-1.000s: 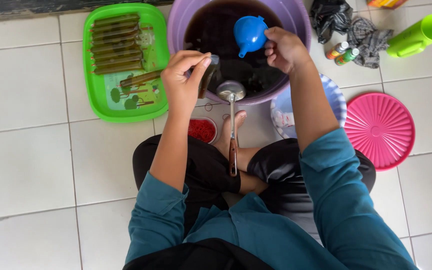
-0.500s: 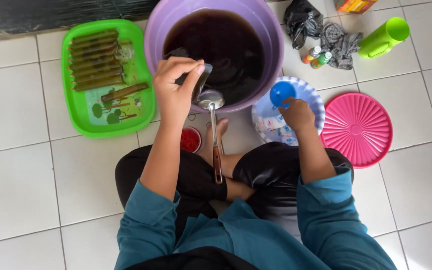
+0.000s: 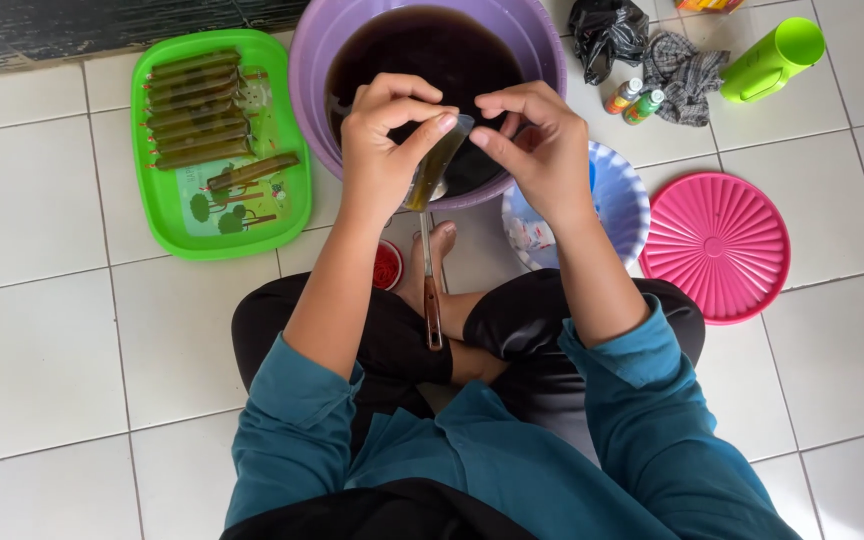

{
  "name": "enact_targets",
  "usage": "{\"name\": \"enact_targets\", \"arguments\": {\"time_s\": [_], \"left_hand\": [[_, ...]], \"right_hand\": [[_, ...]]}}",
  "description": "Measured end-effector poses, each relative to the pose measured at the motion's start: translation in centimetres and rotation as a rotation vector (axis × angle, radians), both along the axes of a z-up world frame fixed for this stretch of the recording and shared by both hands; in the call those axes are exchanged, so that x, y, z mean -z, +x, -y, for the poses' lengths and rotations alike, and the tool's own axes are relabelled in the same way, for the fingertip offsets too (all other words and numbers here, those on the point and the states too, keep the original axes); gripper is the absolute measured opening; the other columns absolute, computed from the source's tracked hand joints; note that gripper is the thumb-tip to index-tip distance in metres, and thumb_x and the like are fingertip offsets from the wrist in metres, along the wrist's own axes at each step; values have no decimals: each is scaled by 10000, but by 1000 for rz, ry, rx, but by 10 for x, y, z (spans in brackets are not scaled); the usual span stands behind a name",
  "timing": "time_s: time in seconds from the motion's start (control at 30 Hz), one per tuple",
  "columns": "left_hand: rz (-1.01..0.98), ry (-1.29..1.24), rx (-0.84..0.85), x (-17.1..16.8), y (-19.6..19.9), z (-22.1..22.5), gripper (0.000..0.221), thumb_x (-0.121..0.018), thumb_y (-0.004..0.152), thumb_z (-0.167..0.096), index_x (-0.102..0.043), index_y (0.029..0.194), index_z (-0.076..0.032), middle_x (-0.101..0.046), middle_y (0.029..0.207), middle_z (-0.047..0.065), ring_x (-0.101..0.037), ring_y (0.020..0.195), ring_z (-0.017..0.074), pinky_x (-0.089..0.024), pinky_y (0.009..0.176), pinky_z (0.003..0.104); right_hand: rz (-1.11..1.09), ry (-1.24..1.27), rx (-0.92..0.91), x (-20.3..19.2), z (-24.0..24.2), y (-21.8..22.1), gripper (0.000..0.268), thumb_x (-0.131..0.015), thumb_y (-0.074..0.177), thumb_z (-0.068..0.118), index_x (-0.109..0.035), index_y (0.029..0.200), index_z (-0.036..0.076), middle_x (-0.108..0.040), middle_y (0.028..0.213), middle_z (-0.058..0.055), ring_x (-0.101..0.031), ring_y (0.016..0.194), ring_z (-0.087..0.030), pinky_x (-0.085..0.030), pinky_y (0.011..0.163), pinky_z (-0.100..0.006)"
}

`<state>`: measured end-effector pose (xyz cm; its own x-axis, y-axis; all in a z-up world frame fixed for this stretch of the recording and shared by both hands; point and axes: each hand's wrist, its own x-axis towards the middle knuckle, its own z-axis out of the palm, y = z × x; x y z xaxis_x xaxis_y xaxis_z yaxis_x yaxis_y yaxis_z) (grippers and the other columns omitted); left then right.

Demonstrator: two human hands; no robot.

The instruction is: Manually filling small plastic bags with liquid using a ladle and funnel and tying them closed.

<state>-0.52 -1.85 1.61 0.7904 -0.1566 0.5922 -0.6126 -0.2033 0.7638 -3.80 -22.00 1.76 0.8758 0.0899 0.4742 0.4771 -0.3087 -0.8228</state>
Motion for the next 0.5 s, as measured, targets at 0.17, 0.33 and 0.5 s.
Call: {"name": "enact_targets", "arguments": {"time_s": [0.17, 0.33, 0.5], "left_hand": [[-26, -6, 65, 4, 0, 11, 55, -755, 966, -214, -792, 949, -177, -656, 1065, -72, -584, 1030, 157, -447, 937, 309], [-67, -8, 206, 9, 1, 23, 190, -677, 1009, -322, -796, 1065, -186, -667, 1195, -79, -563, 1101, 173, -443, 1002, 340], [-279, -113, 202, 74, -6, 59, 722, -197, 1064, -644, -575, 1456, -169, -480, 1555, 50, -409, 1490, 256, -218, 1259, 476]], "right_hand": [[34, 17, 59, -12, -7, -5, 94, -813, 978, 110, -739, 1016, 68, -684, 959, -50, -580, 800, -104, -517, 776, -230], [-4, -9, 171, -11, -1, -19, 96, -756, 1035, 96, -688, 987, 48, -672, 893, -29, -539, 745, -83, -444, 657, -221], [-18, -31, 351, 12, 7, -24, 80, -737, 1025, 97, -696, 968, 60, -699, 866, -12, -598, 707, -72, -483, 652, -220]]}}
